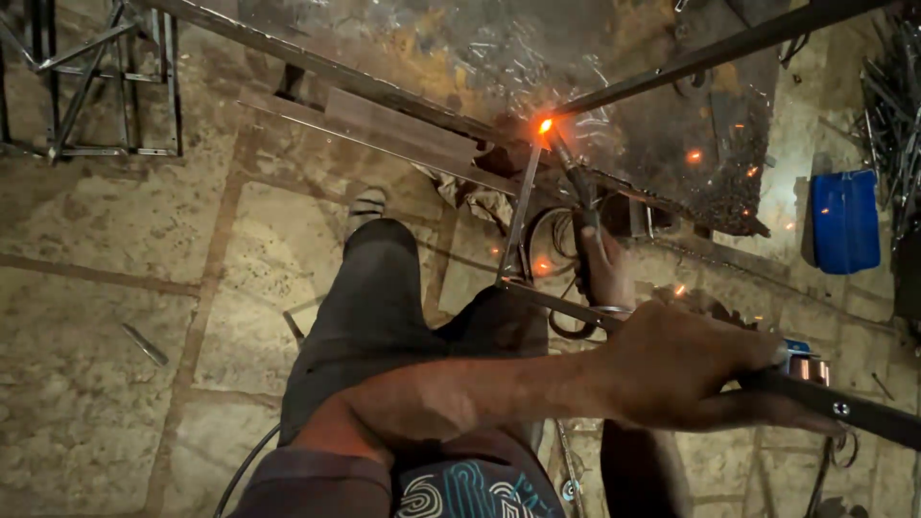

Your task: The recorder is assembling and welding together metal components to form rectangular frames.

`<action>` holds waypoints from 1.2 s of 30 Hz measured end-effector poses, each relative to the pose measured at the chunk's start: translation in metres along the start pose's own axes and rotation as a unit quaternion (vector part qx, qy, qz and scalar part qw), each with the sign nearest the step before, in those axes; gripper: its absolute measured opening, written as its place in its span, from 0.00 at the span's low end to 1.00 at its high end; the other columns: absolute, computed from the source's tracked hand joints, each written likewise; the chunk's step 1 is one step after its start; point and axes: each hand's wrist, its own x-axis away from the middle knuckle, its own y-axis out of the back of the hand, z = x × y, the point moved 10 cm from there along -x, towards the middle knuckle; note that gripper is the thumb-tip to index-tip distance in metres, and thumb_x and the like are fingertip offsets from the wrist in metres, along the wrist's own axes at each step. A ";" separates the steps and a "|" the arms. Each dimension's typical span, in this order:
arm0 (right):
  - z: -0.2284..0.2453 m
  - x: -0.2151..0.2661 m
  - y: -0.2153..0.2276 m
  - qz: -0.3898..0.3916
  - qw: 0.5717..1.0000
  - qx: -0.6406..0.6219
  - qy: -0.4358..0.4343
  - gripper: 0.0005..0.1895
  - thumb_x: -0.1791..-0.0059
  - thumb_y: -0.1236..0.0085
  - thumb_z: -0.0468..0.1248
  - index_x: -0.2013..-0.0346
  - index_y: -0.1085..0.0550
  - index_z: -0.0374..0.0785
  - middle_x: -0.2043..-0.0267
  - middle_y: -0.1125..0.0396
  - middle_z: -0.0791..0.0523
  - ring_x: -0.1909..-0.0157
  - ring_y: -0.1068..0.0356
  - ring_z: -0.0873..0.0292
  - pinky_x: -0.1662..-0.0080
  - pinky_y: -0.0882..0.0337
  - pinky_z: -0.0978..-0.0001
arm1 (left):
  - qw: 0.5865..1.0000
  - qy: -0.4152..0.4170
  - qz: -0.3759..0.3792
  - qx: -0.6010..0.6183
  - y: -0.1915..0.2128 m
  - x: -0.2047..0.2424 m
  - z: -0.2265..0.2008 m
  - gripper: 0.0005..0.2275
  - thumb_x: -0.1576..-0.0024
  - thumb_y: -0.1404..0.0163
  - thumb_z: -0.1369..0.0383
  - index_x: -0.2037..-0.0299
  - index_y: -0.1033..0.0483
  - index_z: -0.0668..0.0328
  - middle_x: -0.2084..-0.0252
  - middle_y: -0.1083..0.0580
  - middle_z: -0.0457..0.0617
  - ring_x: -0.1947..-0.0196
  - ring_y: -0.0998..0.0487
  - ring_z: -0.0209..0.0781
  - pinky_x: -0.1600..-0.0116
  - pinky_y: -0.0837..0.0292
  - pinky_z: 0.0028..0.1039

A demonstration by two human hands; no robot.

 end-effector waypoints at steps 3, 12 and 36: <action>0.007 0.003 0.002 -0.019 0.999 0.046 0.018 0.22 0.48 0.53 0.58 0.55 0.26 0.45 0.81 0.39 0.60 0.83 0.39 0.65 0.80 0.40 0.68 | 1.000 -0.009 -0.011 0.022 0.006 -0.002 -0.005 0.28 0.37 0.73 0.34 0.57 0.26 0.42 0.82 0.33 0.36 0.86 0.31 0.27 0.79 0.40 0.27; -0.012 -0.014 0.000 0.016 0.999 0.022 0.030 0.27 0.44 0.52 0.60 0.66 0.31 0.37 0.79 0.39 0.60 0.82 0.40 0.66 0.78 0.40 0.69 | 0.996 -0.006 -0.017 0.082 0.013 0.003 -0.013 0.23 0.35 0.63 0.37 0.53 0.26 0.43 0.75 0.26 0.38 0.82 0.24 0.33 0.76 0.33 0.29; -0.143 0.001 0.062 -0.033 0.999 -0.010 0.017 0.20 0.47 0.48 0.56 0.67 0.30 0.42 0.82 0.41 0.58 0.83 0.43 0.62 0.79 0.46 0.64 | 0.995 0.061 -0.084 0.004 0.152 -0.018 -0.024 0.13 0.34 0.51 0.57 0.53 0.19 0.56 0.70 0.20 0.48 0.80 0.28 0.28 0.76 0.29 0.26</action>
